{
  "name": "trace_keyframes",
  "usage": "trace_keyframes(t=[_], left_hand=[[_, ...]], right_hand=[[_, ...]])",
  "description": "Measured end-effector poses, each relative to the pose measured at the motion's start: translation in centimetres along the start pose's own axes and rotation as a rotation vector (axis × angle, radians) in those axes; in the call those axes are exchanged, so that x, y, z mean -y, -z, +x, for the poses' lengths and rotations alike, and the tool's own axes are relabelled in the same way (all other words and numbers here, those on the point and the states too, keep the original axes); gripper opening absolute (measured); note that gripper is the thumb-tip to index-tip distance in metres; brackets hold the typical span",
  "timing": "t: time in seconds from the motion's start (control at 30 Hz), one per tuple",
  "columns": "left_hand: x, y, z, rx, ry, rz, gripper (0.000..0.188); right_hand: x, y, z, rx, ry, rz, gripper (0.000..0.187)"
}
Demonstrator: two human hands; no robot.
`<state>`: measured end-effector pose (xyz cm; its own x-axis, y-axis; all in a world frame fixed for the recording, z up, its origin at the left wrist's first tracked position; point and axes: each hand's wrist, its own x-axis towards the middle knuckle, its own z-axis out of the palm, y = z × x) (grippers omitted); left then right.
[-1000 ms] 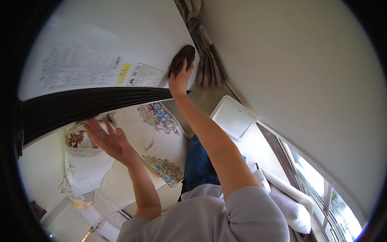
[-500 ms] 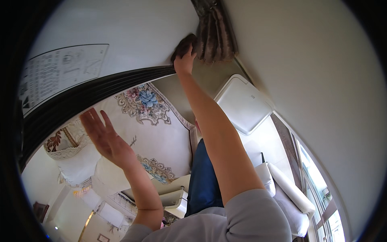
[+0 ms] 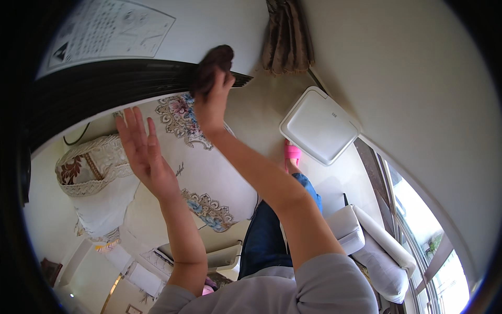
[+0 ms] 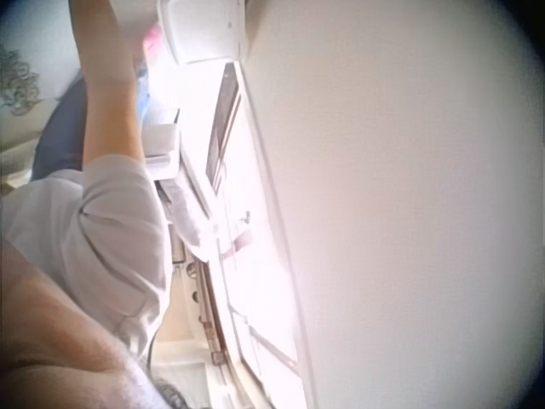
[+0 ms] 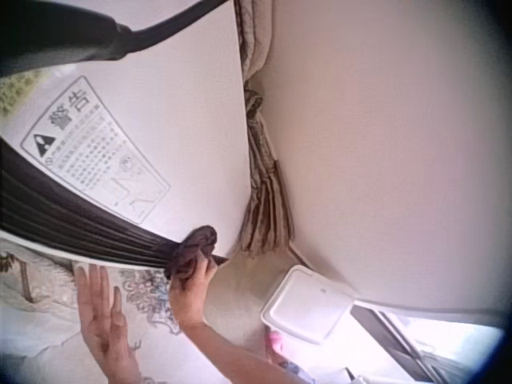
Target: The person wipes a white plastic step stool, a wall-mounted air conditioner, and a large sliding glass door using a dark cloth. They move from the living room to the balcony, cleaning the door frame and glass panels.
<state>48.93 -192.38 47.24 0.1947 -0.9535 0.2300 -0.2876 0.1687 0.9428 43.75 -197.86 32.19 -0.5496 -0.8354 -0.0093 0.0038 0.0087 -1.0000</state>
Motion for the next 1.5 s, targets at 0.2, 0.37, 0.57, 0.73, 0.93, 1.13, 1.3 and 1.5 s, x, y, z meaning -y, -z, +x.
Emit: trace_keyframes(t=[0.2, 0.37, 0.57, 0.73, 0.93, 1.13, 1.3, 1.5], left_hand=[[2.0, 2.9, -3.5, 0.034, 0.132, -0.008, 0.065], [6.6, 5.4, -7.3, 0.087, 0.337, -0.116, 0.068], [8.5, 9.2, -9.9, -0.051, 0.466, -0.36, 0.072], [5.3, 7.7, -8.6, -0.358, 0.649, -1.02, 0.038], [-2.9, 7.0, 0.3, -0.439, 0.339, -0.934, 0.051], [-5.8, 2.7, 9.1, -0.463, -0.106, -0.263, 0.06], [-5.2, 3.7, 12.3, -0.551, -0.121, -0.282, 0.057], [-8.5, 5.6, 13.5, -0.477, -0.349, -0.287, 0.072]], right_hand=[[-0.1, -2.7, -2.7, -0.012, 0.139, -0.055, 0.061], [-8.5, -1.3, -1.6, 0.087, -0.259, -0.112, 0.066], [2.0, 2.5, -9.7, 0.715, -0.341, 0.134, 0.058], [15.6, 4.3, -12.3, 1.056, -0.126, -0.155, 0.06], [27.0, 3.7, -7.9, 0.746, 0.852, -0.591, 0.047], [32.7, 0.9, -3.6, 0.421, 1.362, -0.563, 0.034], [33.5, -1.7, -0.4, 0.364, 1.517, -0.539, 0.028], [32.2, -3.8, 0.7, 0.338, 1.518, -0.629, 0.022]])
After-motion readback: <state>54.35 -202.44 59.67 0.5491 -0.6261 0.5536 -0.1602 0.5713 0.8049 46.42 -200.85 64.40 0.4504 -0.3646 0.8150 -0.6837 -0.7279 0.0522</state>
